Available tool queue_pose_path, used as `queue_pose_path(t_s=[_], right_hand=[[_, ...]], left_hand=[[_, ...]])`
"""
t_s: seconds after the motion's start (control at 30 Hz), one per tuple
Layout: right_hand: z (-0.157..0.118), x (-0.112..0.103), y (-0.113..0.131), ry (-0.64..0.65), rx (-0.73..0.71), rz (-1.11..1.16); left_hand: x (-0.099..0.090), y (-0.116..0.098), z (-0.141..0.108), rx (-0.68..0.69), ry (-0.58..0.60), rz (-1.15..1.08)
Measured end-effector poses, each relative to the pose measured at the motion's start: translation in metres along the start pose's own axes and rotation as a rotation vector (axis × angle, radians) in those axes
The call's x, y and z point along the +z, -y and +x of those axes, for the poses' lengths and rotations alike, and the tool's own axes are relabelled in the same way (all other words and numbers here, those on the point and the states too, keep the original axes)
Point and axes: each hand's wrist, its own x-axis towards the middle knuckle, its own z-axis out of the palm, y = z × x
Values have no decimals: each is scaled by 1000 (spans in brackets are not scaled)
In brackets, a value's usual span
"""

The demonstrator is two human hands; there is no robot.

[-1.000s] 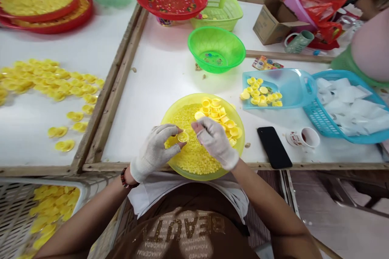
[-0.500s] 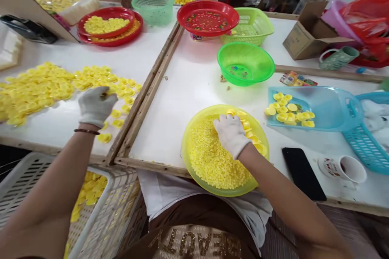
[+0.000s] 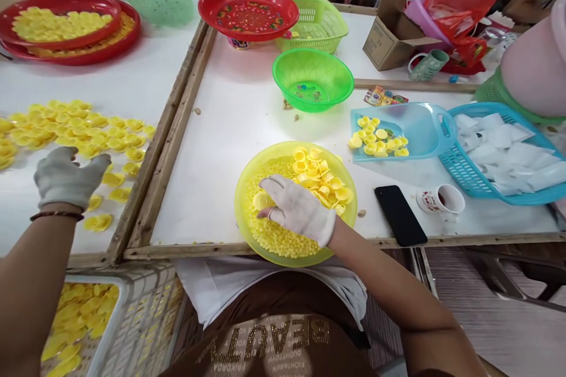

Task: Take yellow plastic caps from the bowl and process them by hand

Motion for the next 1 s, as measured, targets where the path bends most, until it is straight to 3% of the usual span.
queue_pose_path(t_s=[0.07,0.1,0.27,0.37,0.53,0.73,0.8,0.9,1.0], right_hand=[[-16,-1,1,55,61,-72],[-23,0,2,103,74,-133],[-42,15,8,191,23,-313],[-42,23,5,183,16,-319],[-42,29,0,158,18,-299],[-34,28,0,190,103,-153],[-30,27,-3,118,186,84],[-19,21,-7,-102,349,732],[3,12,-7,-293,472,1242]], left_hand=[[2,-49,-22,-37,-89,82],[5,-76,-36,19,-43,42],[31,-213,-103,623,382,-318],[51,-262,-118,820,557,-251],[73,-288,-108,645,545,-129],[63,-294,-99,455,615,98],[54,-290,-101,442,559,127],[47,-282,-107,541,465,25],[50,-279,-112,651,480,10]])
